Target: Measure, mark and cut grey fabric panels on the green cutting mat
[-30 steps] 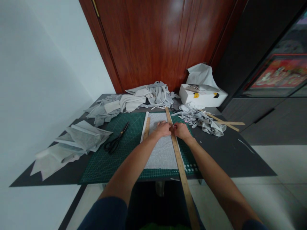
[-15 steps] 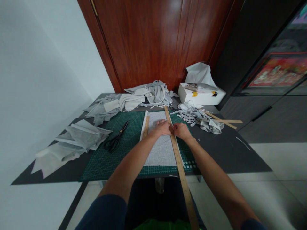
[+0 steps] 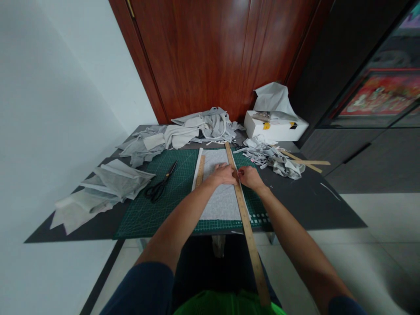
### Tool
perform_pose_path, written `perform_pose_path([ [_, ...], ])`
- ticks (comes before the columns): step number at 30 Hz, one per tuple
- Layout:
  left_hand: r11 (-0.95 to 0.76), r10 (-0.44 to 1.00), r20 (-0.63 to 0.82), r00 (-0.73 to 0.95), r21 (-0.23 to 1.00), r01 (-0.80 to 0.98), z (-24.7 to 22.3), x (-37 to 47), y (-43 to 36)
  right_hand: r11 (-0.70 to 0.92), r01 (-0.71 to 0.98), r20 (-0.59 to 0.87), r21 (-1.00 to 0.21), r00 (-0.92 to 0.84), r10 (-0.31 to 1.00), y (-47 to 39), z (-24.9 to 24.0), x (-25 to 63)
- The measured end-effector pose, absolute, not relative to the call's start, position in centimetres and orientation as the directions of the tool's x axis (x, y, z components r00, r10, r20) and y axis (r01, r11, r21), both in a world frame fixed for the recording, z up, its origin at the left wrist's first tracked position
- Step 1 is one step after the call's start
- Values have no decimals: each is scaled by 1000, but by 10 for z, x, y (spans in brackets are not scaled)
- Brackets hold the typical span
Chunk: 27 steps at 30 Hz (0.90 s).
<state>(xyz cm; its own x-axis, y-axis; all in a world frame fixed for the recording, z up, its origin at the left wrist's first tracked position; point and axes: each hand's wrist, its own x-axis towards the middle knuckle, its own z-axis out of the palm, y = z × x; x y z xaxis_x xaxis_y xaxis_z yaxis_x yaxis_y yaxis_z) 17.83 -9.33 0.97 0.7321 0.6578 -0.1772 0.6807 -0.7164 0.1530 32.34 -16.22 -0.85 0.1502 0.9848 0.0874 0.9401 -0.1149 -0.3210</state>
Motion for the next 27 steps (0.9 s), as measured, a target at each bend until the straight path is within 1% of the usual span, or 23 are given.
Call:
perform_pose_path([
  [3,-706,666,-195,720,149,693,10,179,-95,-133,934,91,-332,172,981,-166,-8,322],
  [6,-691,679,-208,704,145,708,10,181,-94,-111,930,77,-349,147,986,-175,-9,323],
  [9,-684,689,-178,702,161,712,7,181,-96,-94,931,58,-352,122,991,-181,-9,325],
  [13,-691,697,-109,709,165,704,5,178,-104,-117,931,95,-347,159,983,-180,-11,323],
  [16,-705,686,-104,720,146,694,6,175,-113,-129,928,115,-349,179,977,-182,-13,321],
  [20,-716,680,-99,727,126,687,6,171,-121,-108,926,89,-361,149,985,-193,-12,321],
  [23,-717,674,-121,728,128,685,5,169,-122,-105,927,77,-361,141,987,-198,-11,320],
  [27,-737,643,-162,749,138,662,5,167,-123,-129,923,99,-363,176,979,-200,-12,316],
])
